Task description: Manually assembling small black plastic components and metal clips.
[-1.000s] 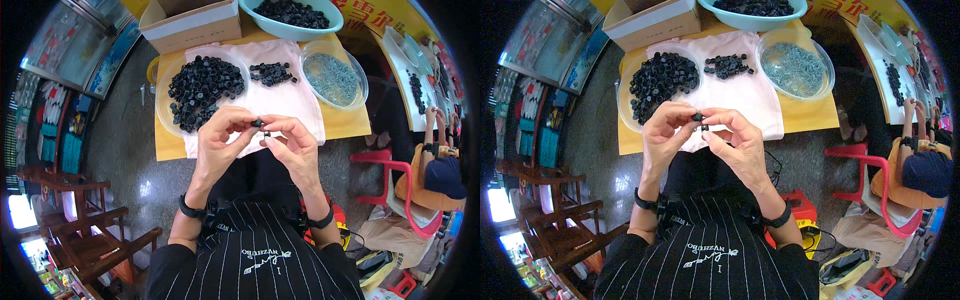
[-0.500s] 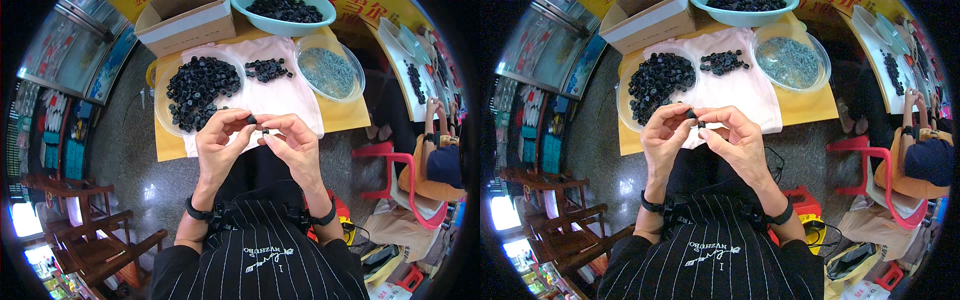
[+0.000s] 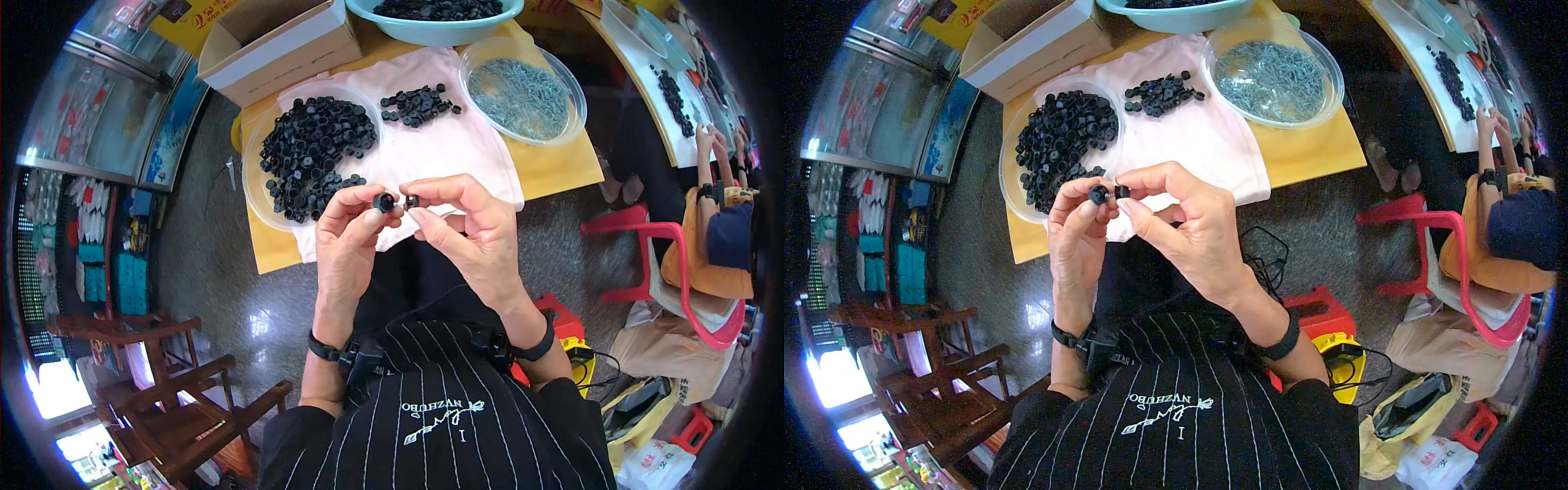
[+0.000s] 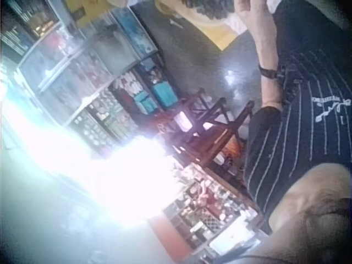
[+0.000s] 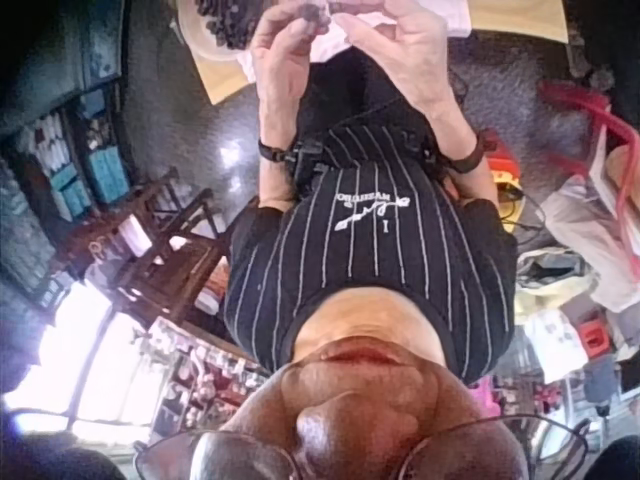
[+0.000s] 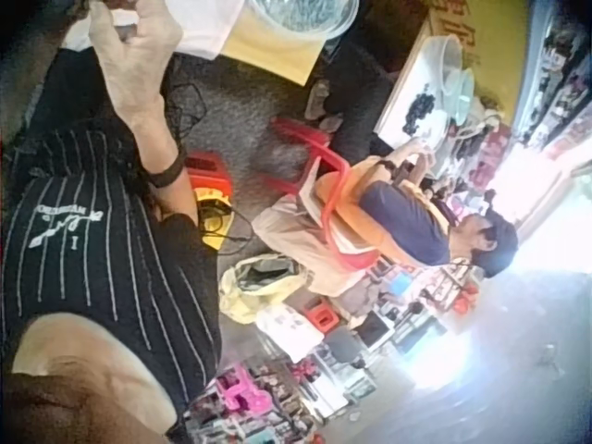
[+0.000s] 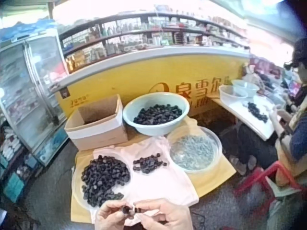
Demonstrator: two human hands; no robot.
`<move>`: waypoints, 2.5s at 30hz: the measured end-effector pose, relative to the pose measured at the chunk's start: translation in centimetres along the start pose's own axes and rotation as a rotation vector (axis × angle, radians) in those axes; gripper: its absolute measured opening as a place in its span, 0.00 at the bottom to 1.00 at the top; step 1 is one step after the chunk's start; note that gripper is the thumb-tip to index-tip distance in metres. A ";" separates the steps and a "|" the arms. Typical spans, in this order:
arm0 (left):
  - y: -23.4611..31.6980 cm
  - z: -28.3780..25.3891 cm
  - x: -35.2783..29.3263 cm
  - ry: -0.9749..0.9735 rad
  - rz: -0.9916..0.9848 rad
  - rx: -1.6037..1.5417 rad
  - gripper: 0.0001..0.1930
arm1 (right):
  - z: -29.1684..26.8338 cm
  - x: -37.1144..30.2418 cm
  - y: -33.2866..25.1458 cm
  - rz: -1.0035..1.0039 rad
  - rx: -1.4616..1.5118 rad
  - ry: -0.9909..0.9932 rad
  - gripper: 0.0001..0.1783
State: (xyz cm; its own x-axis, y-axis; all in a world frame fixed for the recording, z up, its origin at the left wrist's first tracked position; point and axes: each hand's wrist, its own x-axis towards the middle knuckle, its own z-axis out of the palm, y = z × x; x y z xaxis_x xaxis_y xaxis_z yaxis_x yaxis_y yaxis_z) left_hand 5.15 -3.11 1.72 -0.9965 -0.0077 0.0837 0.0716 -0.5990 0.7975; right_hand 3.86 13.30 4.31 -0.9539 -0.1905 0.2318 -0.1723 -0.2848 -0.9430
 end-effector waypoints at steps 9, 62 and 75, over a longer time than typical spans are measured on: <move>-0.1 0.1 -0.1 0.041 -0.001 0.047 0.13 | 0.1 0.3 -0.8 -0.068 -0.209 -0.007 0.11; -1.1 1.0 0.1 0.050 0.131 0.209 0.07 | -0.4 0.8 1.1 -0.330 -0.510 -0.006 0.15; -2.0 1.8 -0.4 0.148 -0.004 0.085 0.08 | -0.5 0.8 2.6 -0.459 -0.684 0.057 0.18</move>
State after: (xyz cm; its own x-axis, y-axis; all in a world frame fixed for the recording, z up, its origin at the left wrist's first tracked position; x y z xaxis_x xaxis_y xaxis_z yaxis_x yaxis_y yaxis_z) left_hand 5.44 -0.50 1.18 -0.9919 -0.1266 -0.0033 0.0648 -0.5298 0.8457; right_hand 2.51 12.91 1.91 -0.7602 -0.1408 0.6342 -0.6416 0.3157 -0.6990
